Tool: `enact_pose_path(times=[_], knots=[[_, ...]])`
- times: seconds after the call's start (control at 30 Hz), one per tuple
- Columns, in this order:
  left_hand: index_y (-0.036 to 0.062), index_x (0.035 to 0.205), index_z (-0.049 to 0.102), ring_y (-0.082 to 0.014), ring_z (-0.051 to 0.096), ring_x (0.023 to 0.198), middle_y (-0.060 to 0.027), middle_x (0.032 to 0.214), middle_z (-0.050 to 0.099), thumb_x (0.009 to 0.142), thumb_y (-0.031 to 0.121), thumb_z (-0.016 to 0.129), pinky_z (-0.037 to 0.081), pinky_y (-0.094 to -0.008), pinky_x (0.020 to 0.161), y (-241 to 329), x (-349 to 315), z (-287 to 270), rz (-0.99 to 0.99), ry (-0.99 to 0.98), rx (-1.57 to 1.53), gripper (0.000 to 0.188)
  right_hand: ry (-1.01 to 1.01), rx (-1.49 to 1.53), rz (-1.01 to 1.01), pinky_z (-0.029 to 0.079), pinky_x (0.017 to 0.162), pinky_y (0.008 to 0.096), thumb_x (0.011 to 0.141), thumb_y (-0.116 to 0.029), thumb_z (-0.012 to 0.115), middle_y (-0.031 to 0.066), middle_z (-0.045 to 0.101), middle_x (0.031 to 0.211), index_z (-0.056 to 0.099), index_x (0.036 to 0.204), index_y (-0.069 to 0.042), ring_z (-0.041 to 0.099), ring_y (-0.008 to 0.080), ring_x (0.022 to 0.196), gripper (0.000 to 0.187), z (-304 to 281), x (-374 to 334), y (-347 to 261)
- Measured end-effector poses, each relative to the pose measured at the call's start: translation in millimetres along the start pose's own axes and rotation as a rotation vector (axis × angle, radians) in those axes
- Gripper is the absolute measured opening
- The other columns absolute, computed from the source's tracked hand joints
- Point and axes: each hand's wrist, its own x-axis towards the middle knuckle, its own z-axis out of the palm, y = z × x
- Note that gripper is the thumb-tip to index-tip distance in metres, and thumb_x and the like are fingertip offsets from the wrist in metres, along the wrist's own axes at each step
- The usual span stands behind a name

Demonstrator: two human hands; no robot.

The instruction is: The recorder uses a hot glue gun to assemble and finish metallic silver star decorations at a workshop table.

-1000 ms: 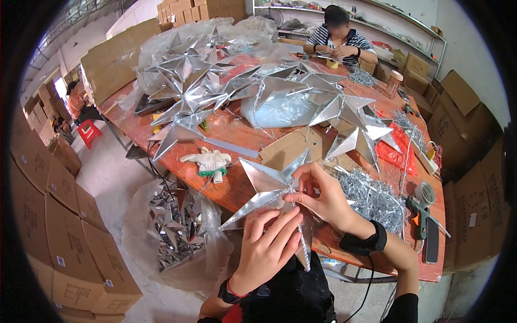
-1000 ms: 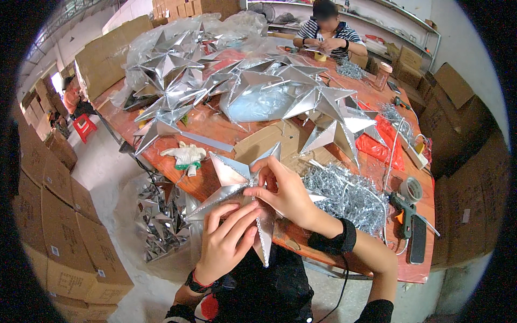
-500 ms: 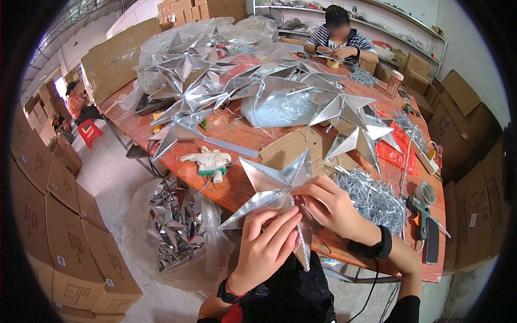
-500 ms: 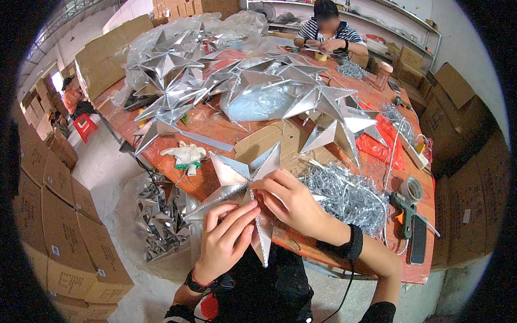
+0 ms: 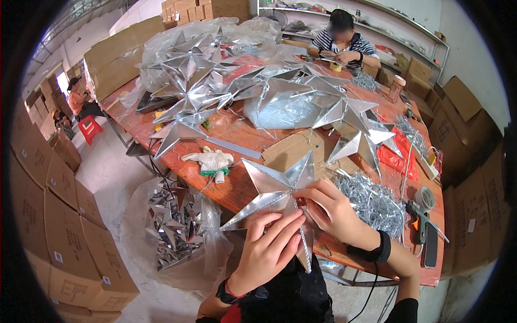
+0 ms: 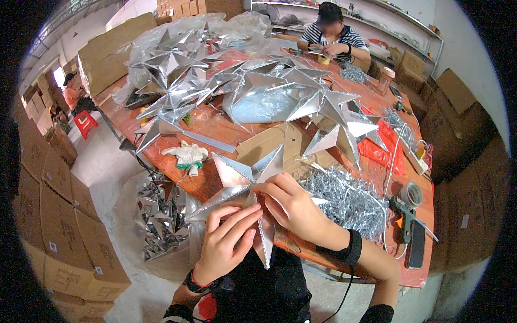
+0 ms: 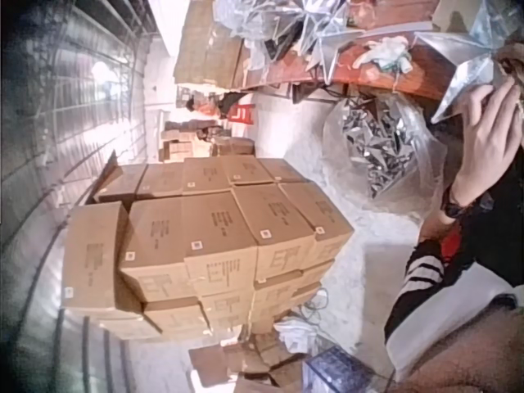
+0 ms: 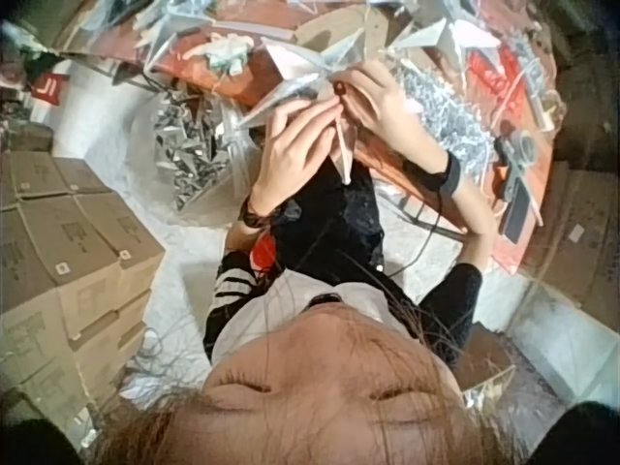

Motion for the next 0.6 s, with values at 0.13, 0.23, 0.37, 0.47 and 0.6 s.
enact_pose_path(times=[0.13, 0.23, 0.37, 0.47, 0.6], knots=[[0.0056, 0.108, 0.062, -0.0232, 0.049, 0.097, -0.0032, 0.112, 0.059, 0.08, 0.01, 0.06, 0.038, -0.0348, 0.086, 0, 8, -6, 0.003, 0.058, 0.026, 0.028, 0.004, 0.002, 0.007, 0.046, 0.07, 0.0365, 0.079, 0.001, 0.057, 0.0138, 0.051, 0.088, 0.057, 0.101, 0.0, 0.054, 0.0305, 0.08, 0.022, 1, 0, -1], [0.0064, 0.108, 0.061, -0.0241, 0.049, 0.098, -0.0032, 0.111, 0.058, 0.079, 0.009, 0.06, 0.038, -0.0353, 0.085, -6, 18, -7, -0.047, 0.1, 0.113, 0.028, 0.008, 0.024, 0.017, 0.046, 0.071, 0.0364, 0.079, 0.002, 0.057, 0.0141, 0.051, 0.088, 0.057, 0.101, 0.0, 0.054, 0.0306, 0.081, 0.022, 1, 1, 0], [0.0082, 0.108, 0.06, -0.0247, 0.047, 0.098, -0.002, 0.107, 0.056, 0.079, 0.012, 0.061, 0.036, -0.038, 0.083, -11, 17, 2, -0.038, 0.084, 0.163, 0.029, -0.001, 0.064, 0.045, 0.046, 0.071, 0.0363, 0.08, 0.002, 0.056, 0.0143, 0.051, 0.089, 0.057, 0.101, 0.0, 0.054, 0.0308, 0.081, 0.021, 1, 2, -1], [0.0091, 0.108, 0.06, -0.025, 0.045, 0.097, -0.0014, 0.105, 0.055, 0.079, 0.014, 0.061, 0.034, -0.0389, 0.084, -9, 17, 7, -0.061, 0.088, 0.177, 0.029, -0.005, 0.076, 0.06, 0.046, 0.071, 0.0363, 0.081, 0.002, 0.055, 0.0144, 0.051, 0.089, 0.057, 0.101, -0.001, 0.055, 0.0311, 0.081, 0.02, 1, 3, -1], [0.0098, 0.109, 0.06, -0.0248, 0.044, 0.098, -0.0011, 0.105, 0.054, 0.08, 0.015, 0.061, 0.033, -0.039, 0.085, -9, 17, 8, -0.072, 0.085, 0.193, 0.03, 0.016, 0.074, 0.067, 0.047, 0.069, 0.0365, 0.083, 0.001, 0.053, 0.0144, 0.051, 0.087, 0.057, 0.102, -0.002, 0.055, 0.0314, 0.078, 0.019, 1, 1, 4]])
